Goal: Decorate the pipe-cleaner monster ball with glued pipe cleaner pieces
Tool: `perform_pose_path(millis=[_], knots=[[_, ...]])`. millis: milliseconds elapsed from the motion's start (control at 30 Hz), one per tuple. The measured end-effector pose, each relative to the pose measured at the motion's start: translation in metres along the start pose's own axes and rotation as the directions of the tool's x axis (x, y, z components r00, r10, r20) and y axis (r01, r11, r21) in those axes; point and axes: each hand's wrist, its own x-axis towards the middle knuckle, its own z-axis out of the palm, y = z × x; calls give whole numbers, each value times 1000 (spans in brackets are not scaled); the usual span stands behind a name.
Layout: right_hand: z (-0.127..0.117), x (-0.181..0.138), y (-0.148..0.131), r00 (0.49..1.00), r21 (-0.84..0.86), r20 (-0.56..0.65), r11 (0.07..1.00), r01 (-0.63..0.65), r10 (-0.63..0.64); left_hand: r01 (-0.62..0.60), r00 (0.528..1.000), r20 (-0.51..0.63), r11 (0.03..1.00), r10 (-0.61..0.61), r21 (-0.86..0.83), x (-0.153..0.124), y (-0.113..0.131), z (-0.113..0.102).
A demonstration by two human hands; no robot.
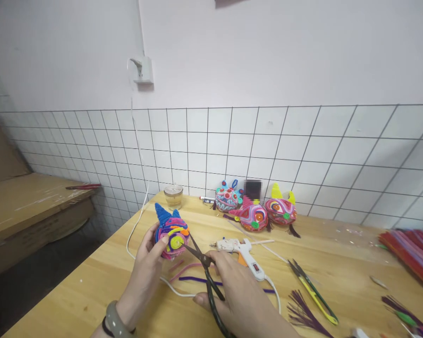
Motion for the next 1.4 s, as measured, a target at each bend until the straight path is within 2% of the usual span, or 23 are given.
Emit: perform_pose_path(millis=[233, 400, 567, 767, 900, 1267, 1400], knots=[[16, 6, 14, 988, -265, -78, 958, 107, -132, 72, 995, 61, 997, -73, 18, -10, 1, 6], [23, 10, 28, 951, -490, -113, 849, 200, -289, 79, 993, 84, 992, -87, 96, -9, 3, 10], [23, 15, 40, 916, -605, -127, 762, 232, -380, 107, 987, 105, 986, -121, 131, -3, 3, 6], [24, 18, 52, 915, -633, -77, 728, 262, -396, 219, 957, 174, 971, -233, 95, -1, 2, 2], [18, 18, 53, 893, -613, -55, 721, 323, -447, 266, 938, 208, 961, -277, 78, -1, 5, 1], [14, 14, 50, 858, -583, -82, 723, 372, -507, 310, 899, 300, 948, -318, 75, -4, 14, 3], [15, 13, 48, 839, -602, -120, 711, 363, -531, 257, 910, 309, 961, -277, 105, -5, 15, 4]])
